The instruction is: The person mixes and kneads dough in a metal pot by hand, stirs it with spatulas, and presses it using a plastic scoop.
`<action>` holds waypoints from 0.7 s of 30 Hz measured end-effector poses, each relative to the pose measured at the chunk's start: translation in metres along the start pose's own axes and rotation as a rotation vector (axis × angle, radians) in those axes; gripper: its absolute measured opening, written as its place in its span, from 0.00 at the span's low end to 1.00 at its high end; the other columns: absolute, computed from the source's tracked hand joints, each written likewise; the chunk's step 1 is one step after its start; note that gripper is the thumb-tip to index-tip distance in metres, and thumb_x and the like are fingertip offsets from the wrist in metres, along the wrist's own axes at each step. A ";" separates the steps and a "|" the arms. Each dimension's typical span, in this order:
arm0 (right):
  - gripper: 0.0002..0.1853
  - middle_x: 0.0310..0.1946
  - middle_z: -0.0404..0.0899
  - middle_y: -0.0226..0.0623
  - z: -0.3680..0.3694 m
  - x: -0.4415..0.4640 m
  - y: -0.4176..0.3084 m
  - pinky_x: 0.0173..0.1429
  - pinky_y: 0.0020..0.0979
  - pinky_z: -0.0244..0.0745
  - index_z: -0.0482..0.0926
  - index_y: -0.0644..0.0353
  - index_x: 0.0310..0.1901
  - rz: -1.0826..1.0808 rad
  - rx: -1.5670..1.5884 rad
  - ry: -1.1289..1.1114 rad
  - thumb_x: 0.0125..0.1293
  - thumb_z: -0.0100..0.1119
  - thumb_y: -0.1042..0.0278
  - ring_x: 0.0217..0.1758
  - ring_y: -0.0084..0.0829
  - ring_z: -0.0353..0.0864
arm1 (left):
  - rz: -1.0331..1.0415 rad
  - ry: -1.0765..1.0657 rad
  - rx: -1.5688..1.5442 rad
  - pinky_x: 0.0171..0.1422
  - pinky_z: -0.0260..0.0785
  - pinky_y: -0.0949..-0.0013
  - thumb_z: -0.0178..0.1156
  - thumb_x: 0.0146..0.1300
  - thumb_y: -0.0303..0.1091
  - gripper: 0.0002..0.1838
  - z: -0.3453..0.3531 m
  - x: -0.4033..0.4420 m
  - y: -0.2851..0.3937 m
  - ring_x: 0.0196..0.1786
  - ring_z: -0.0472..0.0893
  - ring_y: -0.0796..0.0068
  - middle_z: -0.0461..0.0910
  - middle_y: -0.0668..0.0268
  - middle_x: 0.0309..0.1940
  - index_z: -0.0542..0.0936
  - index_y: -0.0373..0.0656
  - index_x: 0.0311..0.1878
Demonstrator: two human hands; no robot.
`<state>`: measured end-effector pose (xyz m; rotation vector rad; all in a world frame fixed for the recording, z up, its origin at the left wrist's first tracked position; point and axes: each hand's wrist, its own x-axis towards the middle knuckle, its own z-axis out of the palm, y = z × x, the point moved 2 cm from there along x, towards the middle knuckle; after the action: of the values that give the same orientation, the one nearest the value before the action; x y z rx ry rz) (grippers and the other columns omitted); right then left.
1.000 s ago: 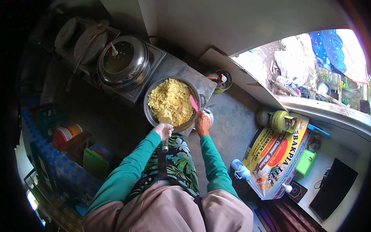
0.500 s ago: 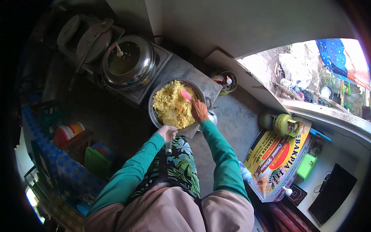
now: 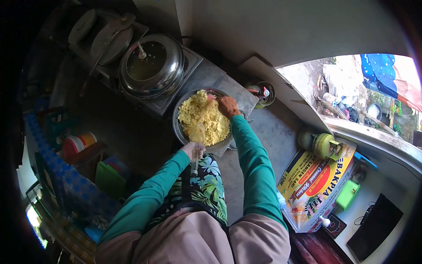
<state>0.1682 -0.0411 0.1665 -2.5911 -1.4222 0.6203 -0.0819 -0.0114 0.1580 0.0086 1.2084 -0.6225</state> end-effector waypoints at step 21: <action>0.18 0.28 0.75 0.47 -0.001 0.036 -0.012 0.34 0.42 0.70 0.77 0.45 0.43 -0.090 0.199 0.179 0.49 0.47 0.72 0.32 0.47 0.75 | 0.154 -0.043 -0.024 0.15 0.64 0.70 0.59 0.46 0.25 0.08 0.000 0.001 -0.004 0.13 0.70 0.73 0.72 0.62 0.17 0.72 0.32 0.28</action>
<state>0.1766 -0.0051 0.1606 -2.3507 -1.3387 0.4773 -0.0835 -0.0158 0.1582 0.0674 1.1616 -0.4712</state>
